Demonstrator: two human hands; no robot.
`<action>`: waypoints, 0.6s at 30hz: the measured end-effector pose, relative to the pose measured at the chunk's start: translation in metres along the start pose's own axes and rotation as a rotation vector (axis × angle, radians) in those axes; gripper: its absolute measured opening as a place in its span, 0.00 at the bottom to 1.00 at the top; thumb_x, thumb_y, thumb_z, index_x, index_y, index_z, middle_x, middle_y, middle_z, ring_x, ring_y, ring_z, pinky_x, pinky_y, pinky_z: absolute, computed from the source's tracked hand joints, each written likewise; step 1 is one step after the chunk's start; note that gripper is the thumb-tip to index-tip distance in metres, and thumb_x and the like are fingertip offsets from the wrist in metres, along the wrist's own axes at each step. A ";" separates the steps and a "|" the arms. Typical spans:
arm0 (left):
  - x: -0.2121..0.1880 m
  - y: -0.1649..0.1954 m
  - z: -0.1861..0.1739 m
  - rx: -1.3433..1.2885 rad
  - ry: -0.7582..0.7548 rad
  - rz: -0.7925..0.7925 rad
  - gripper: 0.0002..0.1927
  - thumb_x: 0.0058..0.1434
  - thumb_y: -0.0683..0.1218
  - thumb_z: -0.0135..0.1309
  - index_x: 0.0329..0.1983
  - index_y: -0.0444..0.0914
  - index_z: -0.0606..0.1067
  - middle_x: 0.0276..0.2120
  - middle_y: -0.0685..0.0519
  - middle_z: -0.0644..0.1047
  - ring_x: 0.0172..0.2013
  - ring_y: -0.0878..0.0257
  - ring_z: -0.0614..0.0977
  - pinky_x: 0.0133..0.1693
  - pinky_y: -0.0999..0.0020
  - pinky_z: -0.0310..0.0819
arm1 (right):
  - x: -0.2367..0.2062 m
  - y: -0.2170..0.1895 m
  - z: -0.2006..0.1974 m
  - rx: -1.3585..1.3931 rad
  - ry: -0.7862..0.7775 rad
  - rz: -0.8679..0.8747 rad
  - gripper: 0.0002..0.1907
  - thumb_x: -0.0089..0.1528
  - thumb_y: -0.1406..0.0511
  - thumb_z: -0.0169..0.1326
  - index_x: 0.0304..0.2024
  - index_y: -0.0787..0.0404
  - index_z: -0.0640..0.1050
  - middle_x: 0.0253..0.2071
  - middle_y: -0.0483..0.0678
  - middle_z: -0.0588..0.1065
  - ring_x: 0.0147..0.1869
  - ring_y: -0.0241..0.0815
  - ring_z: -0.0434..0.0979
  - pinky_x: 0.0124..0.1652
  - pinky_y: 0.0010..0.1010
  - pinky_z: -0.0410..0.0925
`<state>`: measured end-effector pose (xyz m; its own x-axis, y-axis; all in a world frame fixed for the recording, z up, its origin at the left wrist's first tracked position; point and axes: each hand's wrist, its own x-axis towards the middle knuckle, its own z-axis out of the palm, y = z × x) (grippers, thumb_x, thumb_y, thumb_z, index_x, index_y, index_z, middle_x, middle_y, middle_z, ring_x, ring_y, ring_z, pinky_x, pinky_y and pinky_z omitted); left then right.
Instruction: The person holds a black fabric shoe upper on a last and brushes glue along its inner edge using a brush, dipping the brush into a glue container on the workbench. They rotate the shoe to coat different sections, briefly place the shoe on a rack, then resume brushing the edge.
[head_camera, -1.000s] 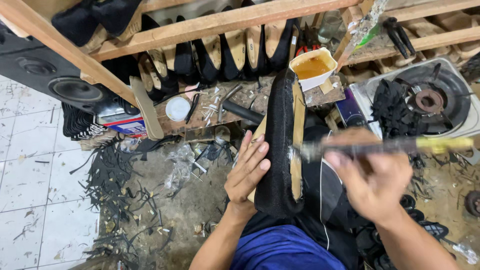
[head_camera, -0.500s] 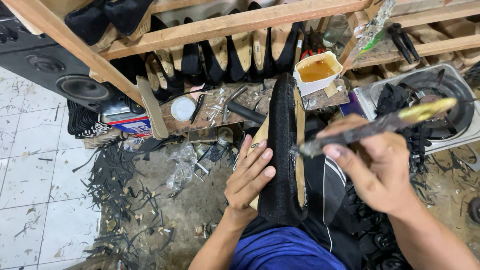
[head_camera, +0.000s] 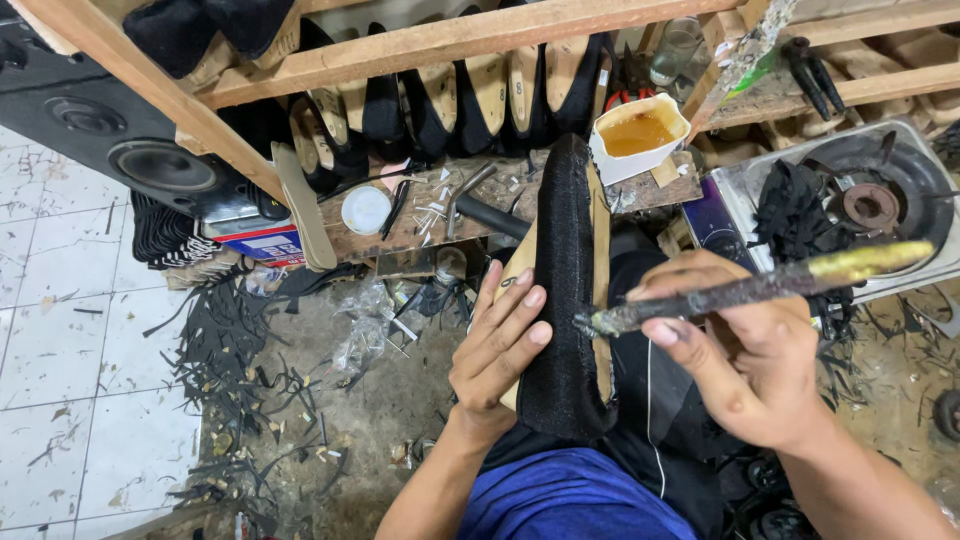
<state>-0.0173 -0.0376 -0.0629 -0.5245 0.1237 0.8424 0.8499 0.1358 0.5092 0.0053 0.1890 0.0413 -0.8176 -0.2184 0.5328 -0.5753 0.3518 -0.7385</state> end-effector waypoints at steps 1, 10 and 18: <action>0.000 0.000 0.000 0.004 0.002 -0.004 0.17 0.67 0.40 0.57 0.59 0.39 0.74 0.60 0.42 0.76 0.66 0.41 0.76 0.73 0.30 0.58 | -0.003 -0.002 0.001 0.004 0.011 -0.020 0.09 0.63 0.72 0.58 0.45 0.70 0.78 0.42 0.55 0.80 0.45 0.44 0.82 0.43 0.30 0.73; -0.001 0.001 0.002 0.016 0.026 -0.008 0.16 0.69 0.40 0.56 0.60 0.39 0.73 0.60 0.41 0.76 0.66 0.41 0.75 0.73 0.30 0.58 | -0.020 -0.008 0.007 0.073 0.078 -0.051 0.10 0.63 0.73 0.59 0.46 0.72 0.78 0.43 0.54 0.79 0.47 0.47 0.82 0.48 0.34 0.75; 0.002 0.002 0.000 0.010 0.015 -0.015 0.18 0.68 0.39 0.55 0.61 0.38 0.73 0.61 0.40 0.75 0.67 0.40 0.75 0.74 0.31 0.58 | -0.012 -0.007 0.001 0.066 0.079 -0.096 0.08 0.64 0.73 0.56 0.46 0.70 0.77 0.43 0.53 0.79 0.49 0.47 0.82 0.49 0.33 0.74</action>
<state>-0.0166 -0.0372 -0.0604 -0.5362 0.1064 0.8374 0.8414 0.1472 0.5200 0.0189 0.1883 0.0393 -0.7557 -0.1745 0.6312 -0.6531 0.2718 -0.7068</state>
